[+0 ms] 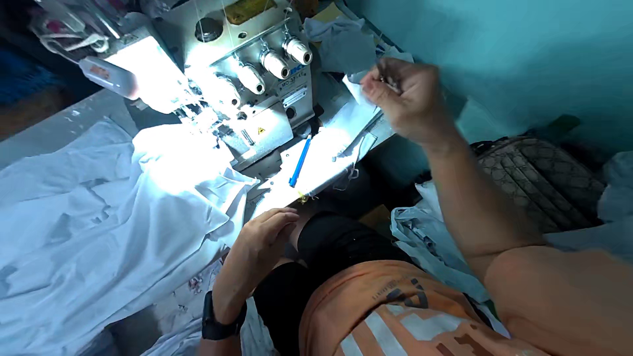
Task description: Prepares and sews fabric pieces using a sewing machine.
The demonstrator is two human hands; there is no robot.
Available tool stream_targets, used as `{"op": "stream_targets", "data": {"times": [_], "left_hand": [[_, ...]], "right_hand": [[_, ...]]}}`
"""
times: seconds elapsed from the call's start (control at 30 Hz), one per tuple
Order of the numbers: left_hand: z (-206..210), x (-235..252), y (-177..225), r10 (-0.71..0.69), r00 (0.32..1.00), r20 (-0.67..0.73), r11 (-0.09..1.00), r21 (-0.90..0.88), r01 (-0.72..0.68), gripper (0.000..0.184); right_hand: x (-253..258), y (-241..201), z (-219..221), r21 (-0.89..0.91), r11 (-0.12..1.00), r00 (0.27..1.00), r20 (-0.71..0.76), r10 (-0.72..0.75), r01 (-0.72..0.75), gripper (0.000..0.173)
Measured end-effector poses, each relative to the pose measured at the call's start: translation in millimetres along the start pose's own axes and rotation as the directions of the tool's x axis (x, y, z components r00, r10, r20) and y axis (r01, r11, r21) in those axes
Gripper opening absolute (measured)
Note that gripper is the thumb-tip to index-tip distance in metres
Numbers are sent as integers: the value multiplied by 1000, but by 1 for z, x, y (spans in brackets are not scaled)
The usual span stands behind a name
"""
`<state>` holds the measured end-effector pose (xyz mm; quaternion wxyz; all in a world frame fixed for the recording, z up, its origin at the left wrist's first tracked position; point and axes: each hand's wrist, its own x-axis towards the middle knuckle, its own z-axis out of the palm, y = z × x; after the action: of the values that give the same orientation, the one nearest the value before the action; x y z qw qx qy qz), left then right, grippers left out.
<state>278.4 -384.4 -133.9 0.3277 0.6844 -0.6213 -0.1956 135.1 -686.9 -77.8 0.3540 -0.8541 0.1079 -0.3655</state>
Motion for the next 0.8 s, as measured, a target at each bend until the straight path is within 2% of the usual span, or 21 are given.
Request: {"op": "stream_targets", "data": {"times": [0.1,0.23,0.3,0.43,0.5,0.6,0.7,0.8], "left_hand": [[0,5,16,55,981,-184,984,-160,-85,19],[-2,11,24,63,923,-379,962,-224,-157,23],[-5,14,27,63,902,-427,931,-300,-207,26],[-3,10,11,111,939,-325,828,-492,-268,7],[-2,7,-1,76,977,-202,805,-566,-179,10],[-4,2,-4,-60,994,-93,826,-564,-3,21],[-4,-4,-3,-114,991,-70,825,-562,55,33],[2,-6,-5,-57,980,-189,863,-503,-47,31]], "right_hand": [[8,-40,-13,234,970,984,177,22,-63,6],[9,-65,2,424,892,952,307,21,-156,12],[7,-76,16,500,847,936,352,-10,-180,13],[12,-94,35,503,847,934,356,-23,-171,13],[23,-94,37,445,876,952,302,51,-188,11],[39,-80,39,391,898,972,194,132,-200,8],[48,-71,37,368,908,978,135,161,-200,9],[48,-68,37,355,912,977,136,166,-204,9]]}}
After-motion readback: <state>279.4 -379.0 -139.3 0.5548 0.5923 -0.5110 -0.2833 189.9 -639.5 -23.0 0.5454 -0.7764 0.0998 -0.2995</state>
